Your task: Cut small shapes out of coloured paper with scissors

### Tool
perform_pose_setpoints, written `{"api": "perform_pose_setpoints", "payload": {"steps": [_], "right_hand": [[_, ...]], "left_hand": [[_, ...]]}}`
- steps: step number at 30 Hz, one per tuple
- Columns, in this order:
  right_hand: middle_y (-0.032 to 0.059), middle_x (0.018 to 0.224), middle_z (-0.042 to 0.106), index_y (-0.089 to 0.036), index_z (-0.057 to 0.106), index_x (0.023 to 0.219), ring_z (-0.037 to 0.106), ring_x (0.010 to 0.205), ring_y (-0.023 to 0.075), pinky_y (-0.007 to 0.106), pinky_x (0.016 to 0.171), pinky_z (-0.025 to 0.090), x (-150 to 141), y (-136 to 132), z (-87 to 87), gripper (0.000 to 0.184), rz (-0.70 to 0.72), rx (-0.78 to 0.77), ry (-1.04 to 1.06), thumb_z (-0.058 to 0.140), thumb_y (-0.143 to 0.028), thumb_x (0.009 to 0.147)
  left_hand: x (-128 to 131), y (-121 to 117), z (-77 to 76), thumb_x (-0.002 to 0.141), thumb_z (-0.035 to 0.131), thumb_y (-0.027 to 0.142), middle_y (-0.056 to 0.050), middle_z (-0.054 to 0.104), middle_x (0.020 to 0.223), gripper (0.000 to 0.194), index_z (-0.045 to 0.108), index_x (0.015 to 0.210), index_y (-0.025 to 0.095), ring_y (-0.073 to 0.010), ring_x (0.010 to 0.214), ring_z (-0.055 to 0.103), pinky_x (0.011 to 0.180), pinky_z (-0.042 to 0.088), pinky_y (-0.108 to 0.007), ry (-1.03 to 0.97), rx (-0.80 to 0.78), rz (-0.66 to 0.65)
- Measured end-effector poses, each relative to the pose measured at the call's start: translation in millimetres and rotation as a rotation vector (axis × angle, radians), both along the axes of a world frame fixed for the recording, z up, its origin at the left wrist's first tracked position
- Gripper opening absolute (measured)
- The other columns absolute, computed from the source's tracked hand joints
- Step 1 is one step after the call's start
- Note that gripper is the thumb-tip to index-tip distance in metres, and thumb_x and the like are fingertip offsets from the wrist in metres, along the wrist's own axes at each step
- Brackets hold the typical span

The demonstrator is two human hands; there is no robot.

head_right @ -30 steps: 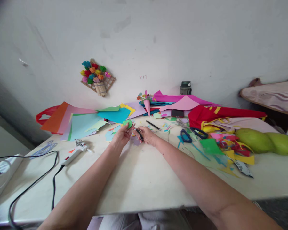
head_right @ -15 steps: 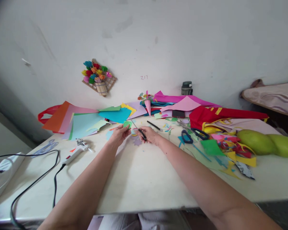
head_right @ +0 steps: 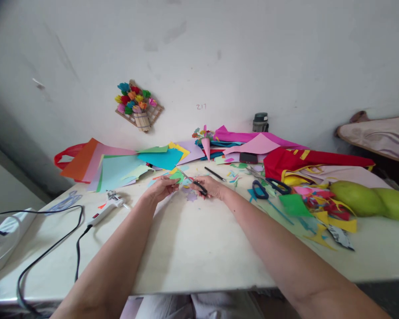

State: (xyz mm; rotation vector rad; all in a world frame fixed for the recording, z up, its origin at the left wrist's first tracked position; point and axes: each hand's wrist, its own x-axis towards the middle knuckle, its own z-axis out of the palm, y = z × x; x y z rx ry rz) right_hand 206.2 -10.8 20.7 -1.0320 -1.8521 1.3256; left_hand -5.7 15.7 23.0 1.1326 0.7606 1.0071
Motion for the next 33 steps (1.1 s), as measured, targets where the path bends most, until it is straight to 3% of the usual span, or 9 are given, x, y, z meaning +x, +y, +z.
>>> {"api": "perform_pose_setpoints", "payload": {"steps": [14,33], "right_hand": [[-0.0059,0.046,0.047,-0.015,0.052,0.072,0.042,0.035,0.0054,0.016,0.030,0.027,-1.3,-4.3,8.6,0.010,0.001,-0.088,0.023,0.055,-0.025,0.073],[-0.0061,0.045,0.048,-0.015,0.053,0.073,0.042,0.032,0.0052,0.016,0.028,0.024,-3.0,0.4,2.3,0.015,-0.012,-0.005,-0.061,0.058,-0.029,0.074]], "left_hand": [[-0.3,-4.3,4.1,0.065,0.069,0.013,-0.001,0.052,0.059,0.011,0.062,0.069,0.007,-0.0067,0.049,0.048,0.050,0.044,-0.020,0.073,-0.073,-0.076],[-2.3,-3.2,1.7,0.063,0.067,0.009,-0.002,0.054,0.059,0.008,0.065,0.070,0.006,-0.0078,0.051,0.052,0.052,0.048,-0.020,0.059,-0.119,-0.059]]}}
